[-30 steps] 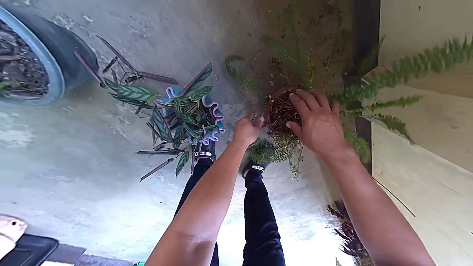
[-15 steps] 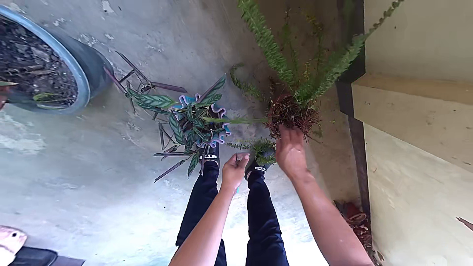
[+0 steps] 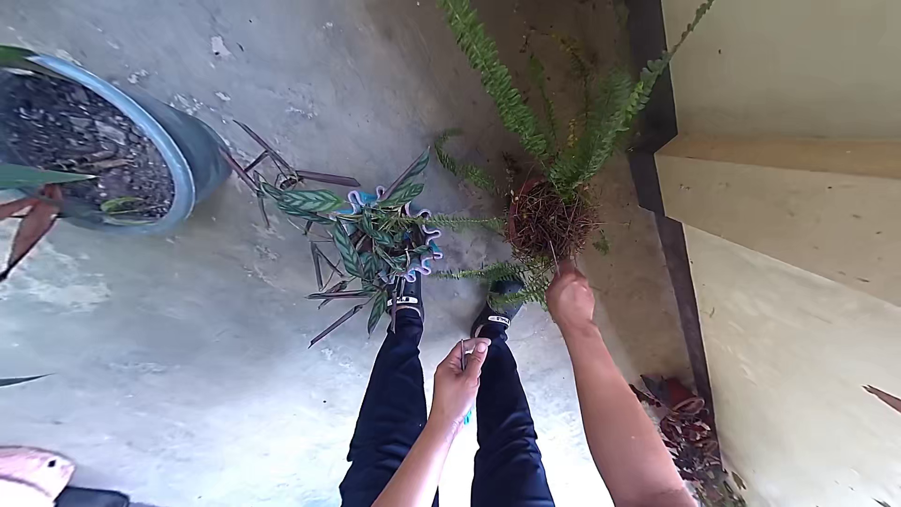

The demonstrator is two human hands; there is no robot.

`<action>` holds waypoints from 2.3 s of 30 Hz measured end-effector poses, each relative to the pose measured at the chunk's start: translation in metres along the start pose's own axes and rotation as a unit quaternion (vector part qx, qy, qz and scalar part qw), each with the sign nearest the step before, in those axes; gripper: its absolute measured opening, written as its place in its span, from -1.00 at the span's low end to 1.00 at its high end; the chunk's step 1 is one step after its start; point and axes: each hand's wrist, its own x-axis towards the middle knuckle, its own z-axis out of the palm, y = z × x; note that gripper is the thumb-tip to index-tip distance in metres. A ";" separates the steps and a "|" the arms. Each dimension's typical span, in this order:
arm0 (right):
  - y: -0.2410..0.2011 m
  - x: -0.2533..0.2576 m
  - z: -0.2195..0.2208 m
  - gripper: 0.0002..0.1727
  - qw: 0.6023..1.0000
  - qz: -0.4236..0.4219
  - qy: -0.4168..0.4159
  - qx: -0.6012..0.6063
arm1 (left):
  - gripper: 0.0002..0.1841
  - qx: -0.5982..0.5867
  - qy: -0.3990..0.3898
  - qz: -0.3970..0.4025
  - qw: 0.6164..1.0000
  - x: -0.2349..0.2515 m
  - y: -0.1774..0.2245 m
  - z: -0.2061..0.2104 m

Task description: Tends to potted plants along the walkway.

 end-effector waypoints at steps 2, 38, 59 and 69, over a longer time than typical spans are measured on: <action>-0.004 -0.011 0.007 -0.59 1.000 0.010 -0.024 0.013 | -0.80 0.007 -0.002 -0.007 1.000 -0.002 -0.004 0.002; 0.100 -0.140 0.062 -0.78 0.455 0.010 -0.282 0.844 | -0.44 0.070 -0.192 0.073 0.976 0.000 0.030 0.095; 0.048 0.111 0.061 -0.70 0.747 0.149 -0.044 0.646 | -0.38 -0.048 0.008 0.078 0.996 -0.047 0.001 -0.023; -0.014 0.066 0.010 -0.59 0.715 0.149 0.006 0.682 | -0.42 -0.077 0.076 0.115 0.988 -0.083 0.012 -0.091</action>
